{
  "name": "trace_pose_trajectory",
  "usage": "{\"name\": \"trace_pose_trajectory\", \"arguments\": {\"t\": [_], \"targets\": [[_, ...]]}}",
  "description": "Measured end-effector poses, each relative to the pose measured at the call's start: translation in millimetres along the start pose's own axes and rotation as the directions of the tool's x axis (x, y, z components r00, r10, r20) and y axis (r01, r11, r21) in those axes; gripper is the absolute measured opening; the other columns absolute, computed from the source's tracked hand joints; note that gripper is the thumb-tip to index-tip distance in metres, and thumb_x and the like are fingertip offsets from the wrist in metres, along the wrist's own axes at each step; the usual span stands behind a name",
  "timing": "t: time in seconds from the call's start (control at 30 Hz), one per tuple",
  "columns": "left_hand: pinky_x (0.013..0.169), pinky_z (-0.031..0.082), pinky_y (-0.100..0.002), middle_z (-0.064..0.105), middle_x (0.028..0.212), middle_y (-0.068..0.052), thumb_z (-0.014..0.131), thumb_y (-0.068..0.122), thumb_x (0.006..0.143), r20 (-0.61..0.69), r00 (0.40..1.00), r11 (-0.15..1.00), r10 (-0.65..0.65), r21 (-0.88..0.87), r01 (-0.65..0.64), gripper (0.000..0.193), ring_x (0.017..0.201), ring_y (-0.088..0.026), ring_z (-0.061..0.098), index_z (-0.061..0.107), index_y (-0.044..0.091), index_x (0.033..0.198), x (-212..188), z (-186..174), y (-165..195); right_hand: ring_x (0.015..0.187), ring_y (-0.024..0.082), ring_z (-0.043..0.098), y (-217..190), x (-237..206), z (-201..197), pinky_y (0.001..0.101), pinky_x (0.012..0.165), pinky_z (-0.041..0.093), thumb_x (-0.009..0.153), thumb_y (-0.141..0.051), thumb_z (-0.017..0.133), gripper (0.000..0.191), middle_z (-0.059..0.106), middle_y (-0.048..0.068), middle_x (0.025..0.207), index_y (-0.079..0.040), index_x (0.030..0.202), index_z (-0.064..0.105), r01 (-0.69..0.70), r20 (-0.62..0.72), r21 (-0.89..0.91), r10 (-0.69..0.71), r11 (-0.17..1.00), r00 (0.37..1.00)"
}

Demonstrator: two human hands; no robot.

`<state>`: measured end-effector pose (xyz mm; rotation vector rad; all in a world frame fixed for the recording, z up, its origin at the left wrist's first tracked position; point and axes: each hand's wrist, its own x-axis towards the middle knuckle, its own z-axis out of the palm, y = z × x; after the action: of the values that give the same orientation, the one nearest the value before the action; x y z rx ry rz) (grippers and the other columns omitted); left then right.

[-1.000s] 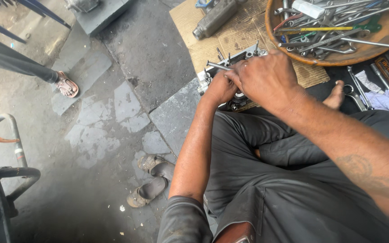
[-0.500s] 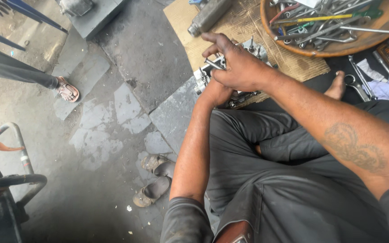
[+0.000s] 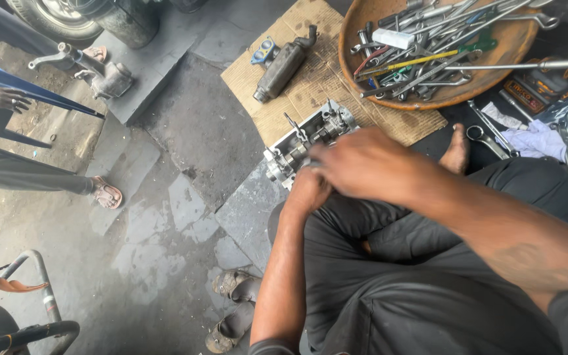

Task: The person sits on the floor and works on a disassembled engine cylinder head, using a wrench to tighten bolts. They then pick up a metal exhaust pipe, remove a gasket, and apply a sealant to the pipe's flange using a tube.

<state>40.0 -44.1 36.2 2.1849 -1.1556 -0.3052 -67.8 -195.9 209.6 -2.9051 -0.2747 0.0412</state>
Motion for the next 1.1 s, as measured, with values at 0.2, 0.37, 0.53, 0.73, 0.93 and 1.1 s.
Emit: {"name": "trace_pose_trajectory", "arguments": {"t": [0.2, 0.37, 0.53, 0.73, 0.93, 1.1], "targets": [[0.116, 0.034, -0.054, 0.064, 0.134, -0.019, 0.079, 0.016, 0.076, -0.426, 0.895, 0.990, 0.133, 0.103, -0.098, 0.070, 0.132, -0.039, 0.054, 0.053, 0.006, 0.141, -12, -20, 73, 0.055, 0.012, 0.058, 152, -107, 5, 0.0277, 0.048, 0.043, 0.111, -0.041, 0.050, 0.043, 0.069, 0.015, 0.080, -0.009, 0.131, 0.069, -0.329, -0.129, 0.738, 0.601, 0.590, 0.789], [0.118, 0.033, -0.051, 0.057, 0.144, -0.020, 0.077, 0.018, 0.088, -0.604, 0.795, 0.995, 0.049, 0.096, 0.011, 0.066, 0.138, -0.041, 0.050, 0.049, 0.003, 0.145, -47, 0, 69, 0.047, 0.006, 0.043, 289, -140, 98, 0.0220, 0.043, 0.037, 0.122, -0.036, 0.038, 0.034, 0.066, 0.017, 0.086, -0.007, 0.132, 0.051, -0.063, -0.187, 0.959, 0.783, 0.276, 0.593], [0.116, 0.037, -0.051, 0.065, 0.133, -0.015, 0.075, 0.012, 0.087, -0.454, 0.891, 0.992, -0.028, 0.095, 0.079, 0.052, 0.132, -0.036, 0.056, 0.059, 0.007, 0.136, -87, 24, 51, 0.054, 0.010, 0.046, 333, -100, 132, 0.0264, 0.048, 0.039, 0.124, -0.033, 0.042, 0.024, 0.071, 0.014, 0.097, -0.014, 0.136, 0.050, -0.048, -0.055, 0.995, 0.893, 0.086, 0.446], [0.113, 0.043, -0.048, 0.073, 0.119, -0.010, 0.073, 0.007, 0.088, -0.449, 0.893, 0.990, 0.010, 0.128, 0.053, 0.034, 0.123, -0.031, 0.064, 0.068, 0.008, 0.122, -91, 31, 47, 0.083, 0.010, 0.071, 323, -64, 142, 0.0244, 0.069, 0.058, 0.116, -0.024, 0.061, 0.042, 0.072, 0.008, 0.121, -0.014, 0.150, 0.039, 0.356, 0.091, 0.907, 0.929, -0.226, 0.358], [0.108, 0.047, -0.044, 0.073, 0.118, -0.010, 0.073, 0.005, 0.087, -0.452, 0.892, 0.990, 0.008, 0.127, 0.056, 0.033, 0.119, -0.030, 0.066, 0.068, 0.009, 0.120, -88, 31, 46, 0.083, 0.011, 0.056, 300, -81, 173, 0.0253, 0.070, 0.047, 0.113, -0.013, 0.068, 0.052, 0.073, 0.004, 0.136, -0.006, 0.157, 0.043, 0.018, -0.133, 0.990, 0.916, 0.136, 0.378], [0.105, 0.048, -0.043, 0.072, 0.118, -0.011, 0.073, 0.003, 0.086, -0.502, 0.864, 0.989, 0.014, 0.132, 0.060, 0.034, 0.118, -0.031, 0.066, 0.069, 0.009, 0.119, -89, 34, 41, 0.102, 0.022, 0.068, 289, -78, 183, 0.0352, 0.088, 0.054, 0.110, -0.014, 0.073, 0.026, 0.073, 0.014, 0.118, 0.000, 0.131, 0.066, -0.267, -0.321, 0.828, 0.808, 0.492, 0.493]]}}
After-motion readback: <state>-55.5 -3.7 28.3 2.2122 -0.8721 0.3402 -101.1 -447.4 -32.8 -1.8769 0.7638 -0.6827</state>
